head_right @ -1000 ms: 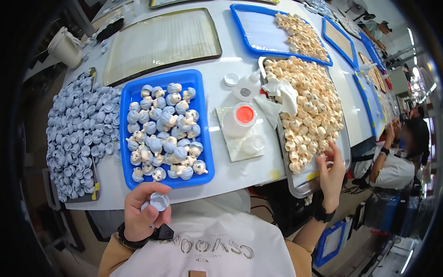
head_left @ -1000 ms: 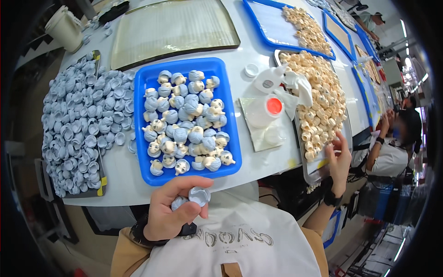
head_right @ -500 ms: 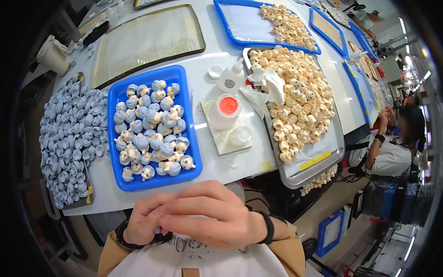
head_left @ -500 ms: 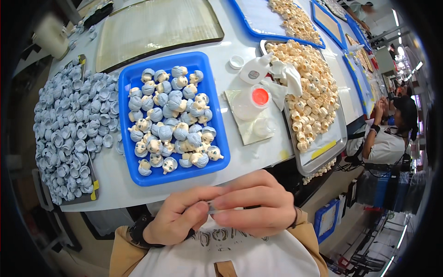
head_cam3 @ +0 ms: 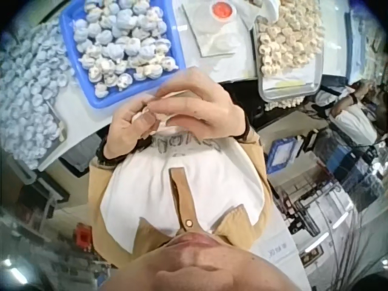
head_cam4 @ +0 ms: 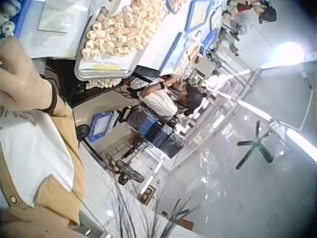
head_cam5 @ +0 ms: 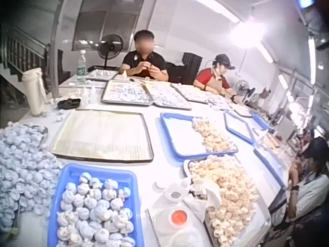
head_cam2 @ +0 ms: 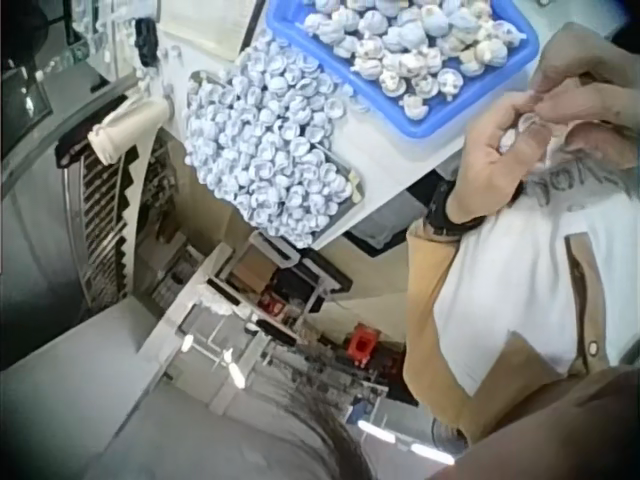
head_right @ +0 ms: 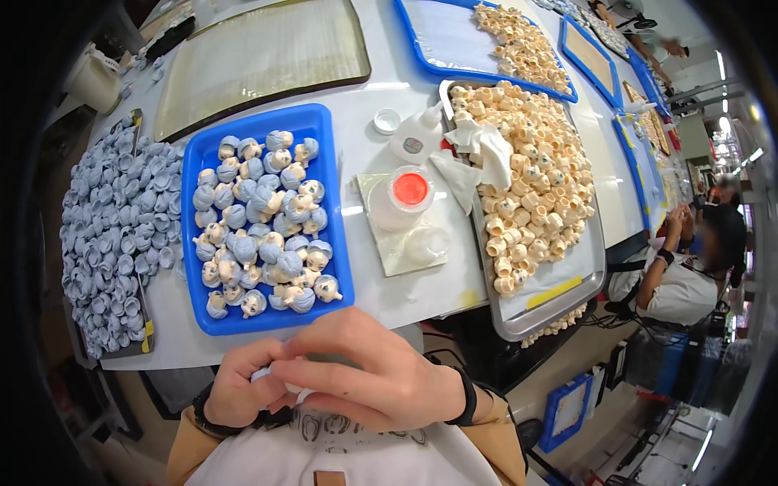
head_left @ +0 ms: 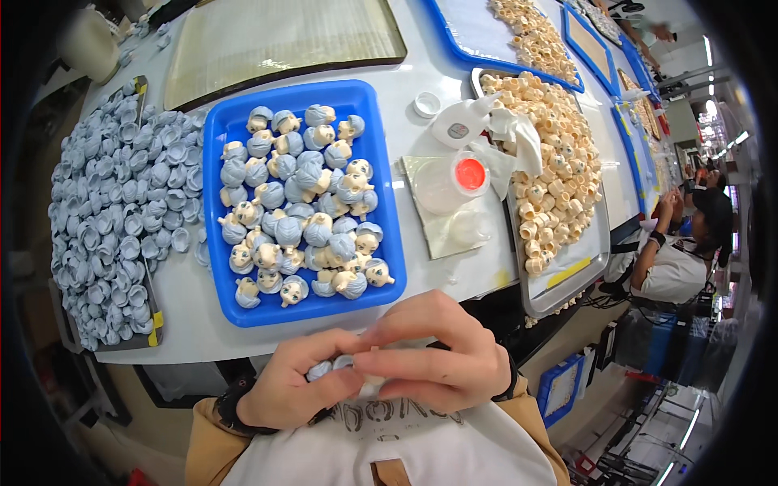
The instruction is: The person assembles small decorative figures by applying glue to the base of a beige figurine and attaching a blue fabric head. The person handles the items one at a time, picking them from trays, applying adhesive, and placing the finished units into a blue tray.
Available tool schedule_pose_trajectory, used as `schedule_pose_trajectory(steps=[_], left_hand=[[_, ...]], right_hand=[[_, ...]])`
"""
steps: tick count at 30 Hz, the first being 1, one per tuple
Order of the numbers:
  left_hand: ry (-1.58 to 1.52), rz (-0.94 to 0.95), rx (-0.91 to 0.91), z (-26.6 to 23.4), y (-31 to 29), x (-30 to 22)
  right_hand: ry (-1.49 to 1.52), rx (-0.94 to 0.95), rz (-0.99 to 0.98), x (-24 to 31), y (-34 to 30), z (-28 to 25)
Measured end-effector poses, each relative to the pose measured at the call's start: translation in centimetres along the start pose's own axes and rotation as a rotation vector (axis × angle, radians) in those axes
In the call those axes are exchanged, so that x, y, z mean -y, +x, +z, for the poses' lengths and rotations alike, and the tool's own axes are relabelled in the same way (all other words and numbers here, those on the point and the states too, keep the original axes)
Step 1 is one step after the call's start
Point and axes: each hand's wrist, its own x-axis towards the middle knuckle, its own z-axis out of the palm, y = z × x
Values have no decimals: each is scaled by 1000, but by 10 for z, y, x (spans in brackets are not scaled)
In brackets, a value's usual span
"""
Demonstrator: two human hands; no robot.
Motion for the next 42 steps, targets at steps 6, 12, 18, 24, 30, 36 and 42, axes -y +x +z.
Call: schedule_pose_trajectory(steps=[6,12,18,24,30,36,42], left_hand=[[-88,15,22,-2,6,0],[-138,149,-44,-6,8,5],[-91,109,-89,0,4,-1],[76,318,-174,-7,4,7],[5,220,-232,2,6,-4],[237,390,-167,1,14,-6],[438,415,-127,-3,15,-8]], right_hand=[[-228,-30,5,3,-13,-26],[-824,-381,476,-4,-12,-67],[-876,-301,463,-15,-9,-62],[-846,-356,512,-15,-19,-61],[-399,-526,340,-2,-24,-42],[-95,-150,83,8,1,-15],[-229,60,63,3,5,-19]])
